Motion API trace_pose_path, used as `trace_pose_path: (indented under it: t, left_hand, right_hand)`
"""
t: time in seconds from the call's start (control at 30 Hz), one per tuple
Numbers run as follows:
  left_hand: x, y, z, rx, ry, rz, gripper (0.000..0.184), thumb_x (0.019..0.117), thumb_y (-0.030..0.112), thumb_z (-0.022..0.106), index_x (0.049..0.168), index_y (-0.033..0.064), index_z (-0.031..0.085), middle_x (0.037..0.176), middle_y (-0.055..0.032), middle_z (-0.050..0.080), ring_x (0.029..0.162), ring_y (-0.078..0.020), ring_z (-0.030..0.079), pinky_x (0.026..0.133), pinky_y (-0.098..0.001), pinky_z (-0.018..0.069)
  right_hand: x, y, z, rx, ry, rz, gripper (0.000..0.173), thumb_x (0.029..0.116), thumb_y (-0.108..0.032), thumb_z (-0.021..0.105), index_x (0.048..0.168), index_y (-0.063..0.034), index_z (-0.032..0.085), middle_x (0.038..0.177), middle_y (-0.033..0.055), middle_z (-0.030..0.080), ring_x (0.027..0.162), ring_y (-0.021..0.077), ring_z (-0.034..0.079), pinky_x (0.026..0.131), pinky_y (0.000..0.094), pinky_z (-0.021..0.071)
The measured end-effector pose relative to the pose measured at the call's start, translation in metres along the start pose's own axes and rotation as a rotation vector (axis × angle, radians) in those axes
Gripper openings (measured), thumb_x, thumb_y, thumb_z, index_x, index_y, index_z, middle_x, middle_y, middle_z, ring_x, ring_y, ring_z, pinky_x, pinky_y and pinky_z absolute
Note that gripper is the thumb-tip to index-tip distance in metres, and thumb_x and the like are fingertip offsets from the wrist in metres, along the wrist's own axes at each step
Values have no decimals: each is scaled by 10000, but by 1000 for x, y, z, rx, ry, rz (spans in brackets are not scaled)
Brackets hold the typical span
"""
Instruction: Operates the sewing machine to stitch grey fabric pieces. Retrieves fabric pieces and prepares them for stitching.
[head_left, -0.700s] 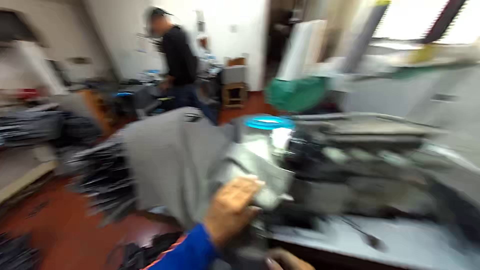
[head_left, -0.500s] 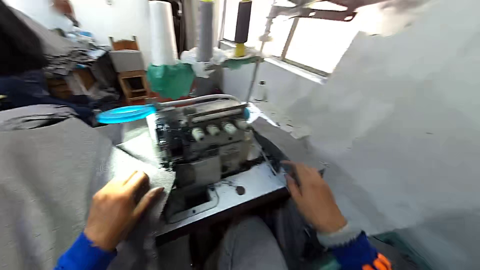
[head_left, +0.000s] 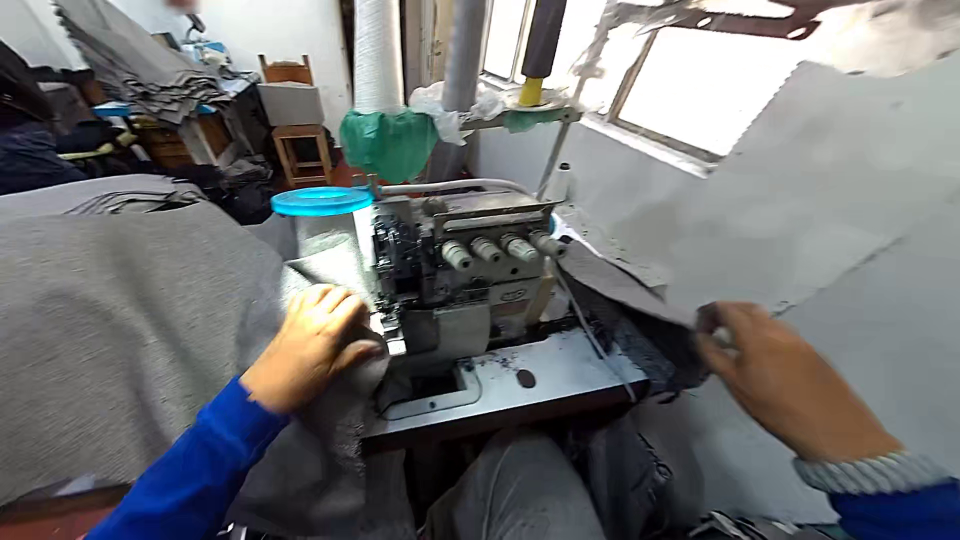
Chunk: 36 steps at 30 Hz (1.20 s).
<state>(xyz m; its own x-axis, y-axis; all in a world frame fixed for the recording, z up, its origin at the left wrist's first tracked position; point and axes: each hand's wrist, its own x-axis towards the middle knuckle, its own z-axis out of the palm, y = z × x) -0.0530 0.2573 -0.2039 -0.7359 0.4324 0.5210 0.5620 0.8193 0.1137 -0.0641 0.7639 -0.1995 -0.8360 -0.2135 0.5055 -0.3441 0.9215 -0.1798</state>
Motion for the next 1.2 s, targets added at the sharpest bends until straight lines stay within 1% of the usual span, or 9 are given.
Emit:
trace_pose_path:
  t: [0.1, 0.23, 0.43, 0.53, 0.67, 0.87, 0.97, 1.07, 1.2]
  left_hand:
    - [21, -3, -20, -271, -120, 89, 199, 913, 291, 716, 886, 94, 725, 842, 0, 651, 834, -126, 627, 780, -354, 518]
    - [26, 12, -46, -466, -58, 63, 112, 925, 163, 702, 875, 75, 751, 776, 58, 665, 723, 30, 606, 678, -153, 505]
    - [9, 54, -65, -486, 139, 21, 102, 891, 248, 765, 870, 148, 771, 860, 87, 685, 819, -1, 636, 742, -162, 541]
    - [4, 51, -62, -548, 135, -14, 80, 881, 161, 770, 889, 93, 730, 1047, 11, 724, 969, -60, 699, 836, -217, 607]
    - [-2, 51, -58, -559, 158, -111, 63, 872, 104, 764, 896, 92, 706, 829, 55, 725, 727, -6, 677, 680, -172, 581]
    - [7, 48, -48, -457, 131, -179, 84, 886, 93, 749, 941, 104, 687, 727, 72, 674, 580, 7, 588, 538, -163, 503]
    - [4, 40, -15, -227, 174, -199, 156, 867, 166, 785, 1012, 136, 734, 857, 69, 733, 780, -40, 687, 733, -257, 587]
    - [-4, 43, 5, 64, 310, -85, 178, 920, 261, 735, 1029, 128, 782, 1065, -45, 738, 1095, -257, 631, 988, -464, 461]
    - [-16, 81, 4, 295, 201, -46, 228, 1009, 248, 598, 993, 128, 792, 965, -34, 783, 962, -199, 748, 943, -436, 561]
  right_hand:
    - [8, -75, -6, -41, 294, -80, 270, 935, -100, 502, 1076, 101, 614, 852, 279, 650, 644, 466, 631, 514, 612, 472]
    - [19, -170, 23, 362, 503, -157, 293, 917, -113, 664, 1166, 36, 622, 982, 163, 729, 838, 217, 722, 714, 377, 603]
    - [19, -286, 84, 1469, 181, 32, 302, 882, 35, 691, 1167, -56, 649, 901, 14, 765, 824, 81, 739, 754, 277, 634]
    - [18, -301, 86, 1636, -25, 66, 244, 985, 30, 532, 1206, -49, 599, 899, 27, 756, 850, 79, 730, 791, 259, 610]
    - [15, -308, 91, 1661, 23, 134, 122, 984, 25, 522, 1049, -74, 492, 744, -17, 663, 710, 41, 666, 682, 229, 565]
    - [-33, -317, 136, 1419, -31, 35, 363, 956, -373, 699, 963, -12, 740, 827, 7, 741, 783, 22, 705, 710, 262, 609]
    - [-59, -329, 151, 1460, -199, 81, 164, 904, -159, 740, 880, 2, 752, 782, 39, 743, 752, 30, 708, 715, 259, 599]
    - [-60, -319, 147, 1597, -321, 113, 106, 929, -82, 702, 889, 8, 741, 782, 8, 732, 747, -5, 683, 720, 226, 587]
    - [-69, -299, 135, 1622, -414, 98, 103, 949, -53, 675, 945, 19, 749, 851, -5, 751, 827, -36, 689, 797, 209, 587]
